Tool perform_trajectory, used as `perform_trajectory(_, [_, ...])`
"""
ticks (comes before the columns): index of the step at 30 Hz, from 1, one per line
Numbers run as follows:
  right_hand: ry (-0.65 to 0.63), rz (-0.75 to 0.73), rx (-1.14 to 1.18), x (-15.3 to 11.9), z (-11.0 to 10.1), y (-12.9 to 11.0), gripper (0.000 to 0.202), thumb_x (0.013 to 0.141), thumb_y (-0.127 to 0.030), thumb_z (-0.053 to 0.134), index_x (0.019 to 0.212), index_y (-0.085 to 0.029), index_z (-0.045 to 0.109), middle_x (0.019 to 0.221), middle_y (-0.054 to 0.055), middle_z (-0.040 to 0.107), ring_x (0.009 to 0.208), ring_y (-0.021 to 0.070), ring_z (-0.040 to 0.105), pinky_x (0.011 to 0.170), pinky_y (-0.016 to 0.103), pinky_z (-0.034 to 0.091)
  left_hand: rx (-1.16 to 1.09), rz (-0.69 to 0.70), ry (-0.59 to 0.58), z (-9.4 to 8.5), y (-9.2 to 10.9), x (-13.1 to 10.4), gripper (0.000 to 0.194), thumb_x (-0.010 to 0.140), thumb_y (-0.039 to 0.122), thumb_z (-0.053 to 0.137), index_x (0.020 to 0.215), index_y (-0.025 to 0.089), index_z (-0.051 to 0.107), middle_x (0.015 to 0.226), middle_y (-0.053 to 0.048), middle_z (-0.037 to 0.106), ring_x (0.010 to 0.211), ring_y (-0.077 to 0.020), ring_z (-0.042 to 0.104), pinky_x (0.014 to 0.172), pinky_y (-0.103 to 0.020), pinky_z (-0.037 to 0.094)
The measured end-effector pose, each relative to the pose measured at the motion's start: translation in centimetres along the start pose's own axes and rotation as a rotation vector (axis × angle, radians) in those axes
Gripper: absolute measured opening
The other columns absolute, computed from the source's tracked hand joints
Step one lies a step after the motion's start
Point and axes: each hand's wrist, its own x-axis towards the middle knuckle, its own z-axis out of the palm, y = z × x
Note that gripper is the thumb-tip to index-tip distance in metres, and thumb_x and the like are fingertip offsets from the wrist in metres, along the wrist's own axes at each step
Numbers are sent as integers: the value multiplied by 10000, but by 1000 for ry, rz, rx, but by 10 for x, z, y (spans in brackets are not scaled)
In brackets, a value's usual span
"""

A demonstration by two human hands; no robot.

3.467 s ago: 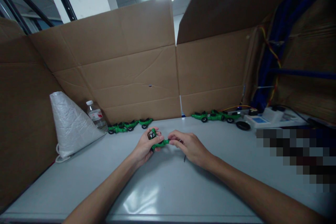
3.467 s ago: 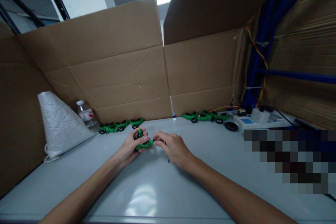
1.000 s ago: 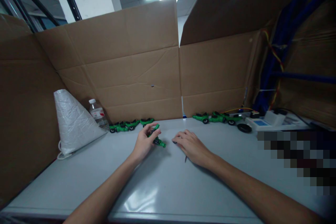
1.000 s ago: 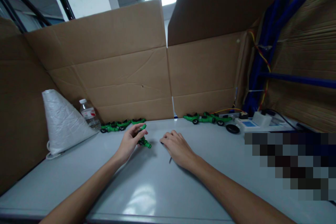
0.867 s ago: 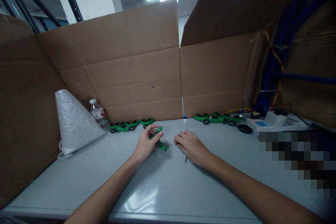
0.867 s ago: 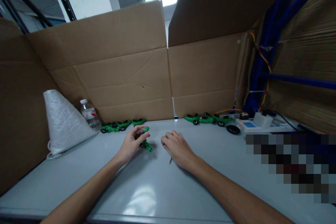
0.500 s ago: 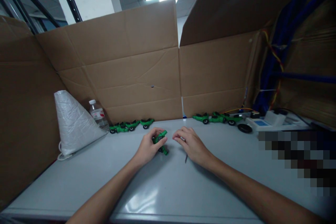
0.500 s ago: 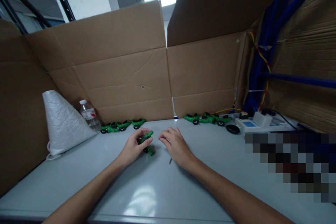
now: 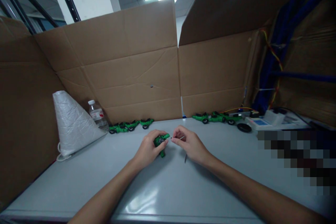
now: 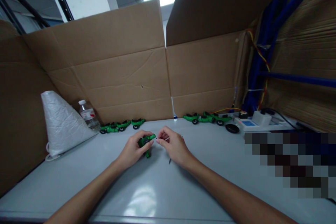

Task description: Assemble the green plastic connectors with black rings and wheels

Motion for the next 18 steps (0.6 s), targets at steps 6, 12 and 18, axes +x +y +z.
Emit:
perform_trajectory(6, [1,29,187,3,2,1,238,849,-407,769,850,-211,634,773,-12,659,736,180,637,705,296,498,-7,41,-14,-2,4,0,250,1000,364,677,1202,222,716,1118,-78,741,1054,-241,690,972,-355,504])
perform_trajectory(12, [15,28,194,1,2,-2,204,858,-372,753,887,-220,620,755,-32,598,664,154,592,624,277,494,5,67,-54,-1,6,-1,285,1011,389,662,1238,226,713,1089,-90,725,1040,-249,659,964,-366,486])
perform_trajectory(18, [-36,2,144,-1,3,-6,217,920,-427,703,1023,-236,704,796,-17,582,705,157,578,612,264,518,-17,99,-77,0,8,-3,281,1015,391,657,1238,230,717,1098,-92,721,1047,-248,647,970,-362,473])
